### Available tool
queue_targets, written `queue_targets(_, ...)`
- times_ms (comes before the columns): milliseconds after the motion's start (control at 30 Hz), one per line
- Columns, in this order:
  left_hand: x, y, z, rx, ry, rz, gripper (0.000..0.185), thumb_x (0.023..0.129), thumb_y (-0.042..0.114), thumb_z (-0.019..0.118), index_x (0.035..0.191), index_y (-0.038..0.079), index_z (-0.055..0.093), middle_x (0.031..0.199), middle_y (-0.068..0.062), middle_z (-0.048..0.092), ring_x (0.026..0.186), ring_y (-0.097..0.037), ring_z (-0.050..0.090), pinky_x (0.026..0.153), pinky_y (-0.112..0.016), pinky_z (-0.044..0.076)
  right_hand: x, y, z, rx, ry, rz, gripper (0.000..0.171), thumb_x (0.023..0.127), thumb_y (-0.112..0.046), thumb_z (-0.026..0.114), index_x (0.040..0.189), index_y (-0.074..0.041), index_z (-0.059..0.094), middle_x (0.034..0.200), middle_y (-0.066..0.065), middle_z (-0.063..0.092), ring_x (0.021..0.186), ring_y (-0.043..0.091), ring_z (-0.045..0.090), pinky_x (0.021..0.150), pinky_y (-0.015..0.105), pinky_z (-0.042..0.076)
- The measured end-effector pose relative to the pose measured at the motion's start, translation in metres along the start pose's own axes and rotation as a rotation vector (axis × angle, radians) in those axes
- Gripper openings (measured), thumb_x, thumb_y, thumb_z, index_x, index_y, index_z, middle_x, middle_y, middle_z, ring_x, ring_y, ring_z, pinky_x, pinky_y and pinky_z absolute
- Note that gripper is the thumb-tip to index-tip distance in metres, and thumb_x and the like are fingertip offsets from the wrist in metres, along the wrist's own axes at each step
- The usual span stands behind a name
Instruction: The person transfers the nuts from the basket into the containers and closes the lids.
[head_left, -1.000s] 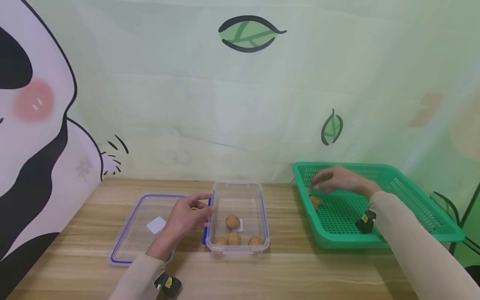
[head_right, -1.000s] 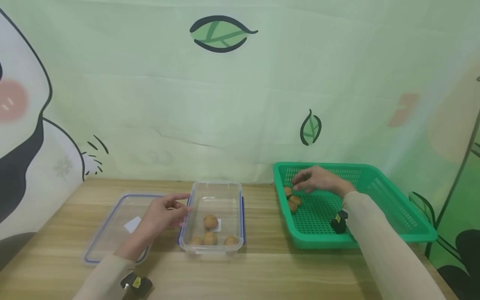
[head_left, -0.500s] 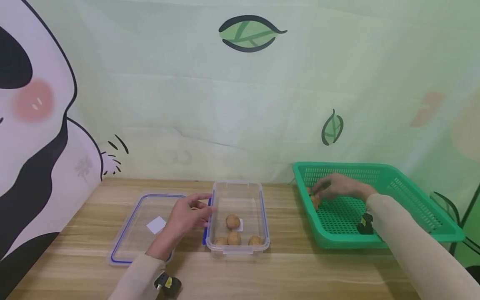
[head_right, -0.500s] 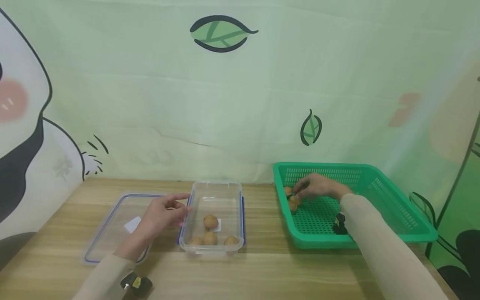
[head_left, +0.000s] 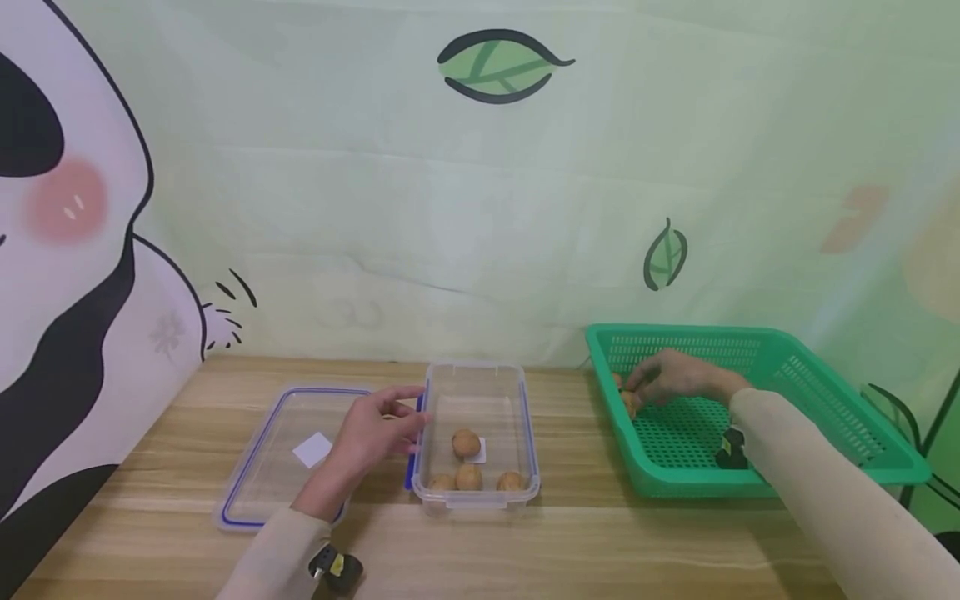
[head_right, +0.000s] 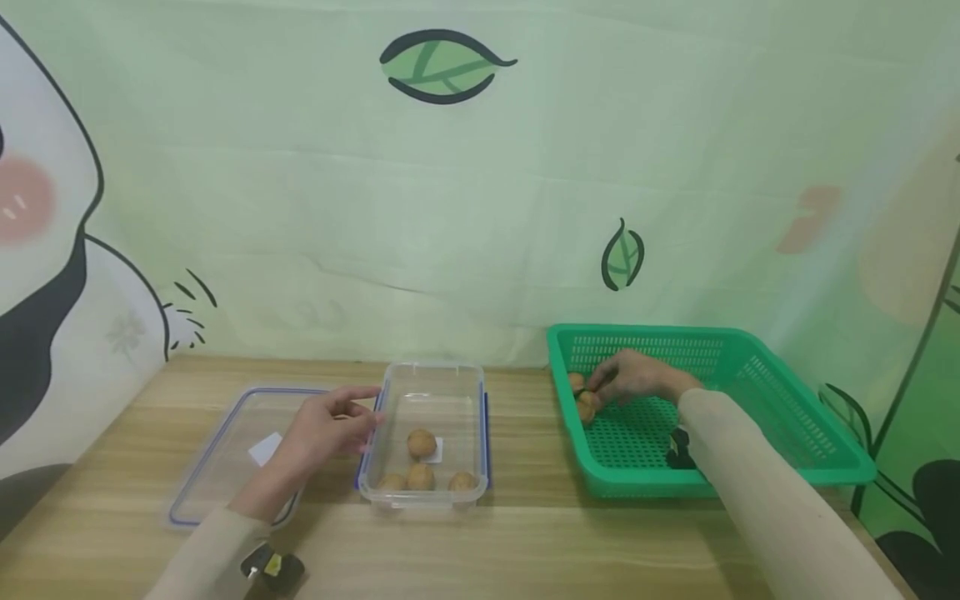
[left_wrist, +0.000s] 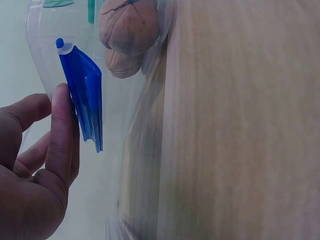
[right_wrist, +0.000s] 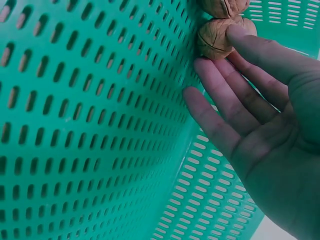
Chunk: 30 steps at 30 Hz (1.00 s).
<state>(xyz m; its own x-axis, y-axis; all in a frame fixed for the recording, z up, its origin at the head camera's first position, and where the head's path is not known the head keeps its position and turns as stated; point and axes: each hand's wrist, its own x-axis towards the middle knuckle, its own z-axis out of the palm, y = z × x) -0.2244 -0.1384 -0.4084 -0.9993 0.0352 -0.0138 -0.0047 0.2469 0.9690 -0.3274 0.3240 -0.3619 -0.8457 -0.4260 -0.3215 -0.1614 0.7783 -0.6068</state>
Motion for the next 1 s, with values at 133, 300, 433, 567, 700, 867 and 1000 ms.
queue_targets(133,0.0,0.0,0.0,-0.006,0.001,0.001,0.045,0.099,0.005,0.076,0.142,0.001,0.065,0.109,-0.019,0.067,0.08,-0.021,0.072,0.071,-0.034,0.068,-0.001,-0.002,0.0,0.006,0.005,0.007,0.042,0.096,-0.016,0.079,0.128,0.008,0.069,0.12,0.017,0.073,0.108,0.033,0.072,0.093,0.05,0.064)
queue_targets(300,0.001,0.0,0.001,-0.012,0.002,0.001,0.045,0.098,0.004,0.076,0.142,0.0,0.065,0.109,-0.02,0.067,0.08,-0.021,0.071,0.071,-0.034,0.068,-0.004,-0.004,-0.005,-0.028,0.045,-0.003,0.042,0.099,-0.022,0.076,0.131,0.004,0.07,0.124,0.016,0.072,0.108,0.032,0.072,0.095,0.053,0.062)
queue_targets(433,0.0,0.0,0.0,-0.01,0.0,-0.001,0.045,0.098,0.004,0.076,0.142,0.001,0.065,0.11,-0.02,0.066,0.08,-0.021,0.072,0.071,-0.034,0.068,-0.01,-0.008,-0.011,-0.031,0.09,-0.032,0.043,0.102,-0.026,0.072,0.135,0.001,0.069,0.129,0.017,0.071,0.112,0.033,0.07,0.098,0.057,0.059)
queue_targets(567,0.0,0.0,0.0,-0.012,0.0,0.001,0.046,0.099,0.004,0.076,0.142,0.001,0.064,0.11,-0.02,0.067,0.081,-0.021,0.072,0.071,-0.034,0.068,-0.017,-0.019,-0.018,-0.017,0.146,-0.063,0.046,0.104,-0.031,0.07,0.138,-0.001,0.067,0.136,0.019,0.068,0.121,0.037,0.066,0.104,0.06,0.055)
queue_targets(700,0.0,-0.001,0.0,-0.012,0.001,0.006,0.046,0.099,0.004,0.076,0.143,0.001,0.064,0.11,-0.02,0.067,0.08,-0.021,0.072,0.071,-0.034,0.068,-0.024,-0.034,-0.024,-0.02,0.214,-0.09,0.047,0.103,-0.036,0.072,0.138,-0.004,0.068,0.14,0.019,0.066,0.131,0.041,0.059,0.108,0.065,0.05)
queue_targets(867,0.0,-0.001,0.0,-0.01,0.002,0.002,0.046,0.098,0.006,0.077,0.143,0.002,0.064,0.11,-0.02,0.067,0.079,-0.021,0.072,0.071,-0.034,0.068,-0.031,-0.052,-0.029,-0.04,0.289,-0.095,0.049,0.1,-0.043,0.074,0.136,-0.009,0.07,0.139,0.016,0.067,0.133,0.04,0.057,0.111,0.067,0.045)
queue_targets(1000,0.0,-0.001,0.0,-0.006,0.0,0.005,0.047,0.098,0.007,0.077,0.143,0.002,0.064,0.109,-0.019,0.067,0.077,-0.021,0.072,0.07,-0.035,0.068,-0.039,-0.066,-0.033,-0.036,0.325,-0.105,0.051,0.099,-0.048,0.075,0.135,-0.013,0.071,0.136,0.012,0.069,0.132,0.036,0.058,0.111,0.067,0.045)
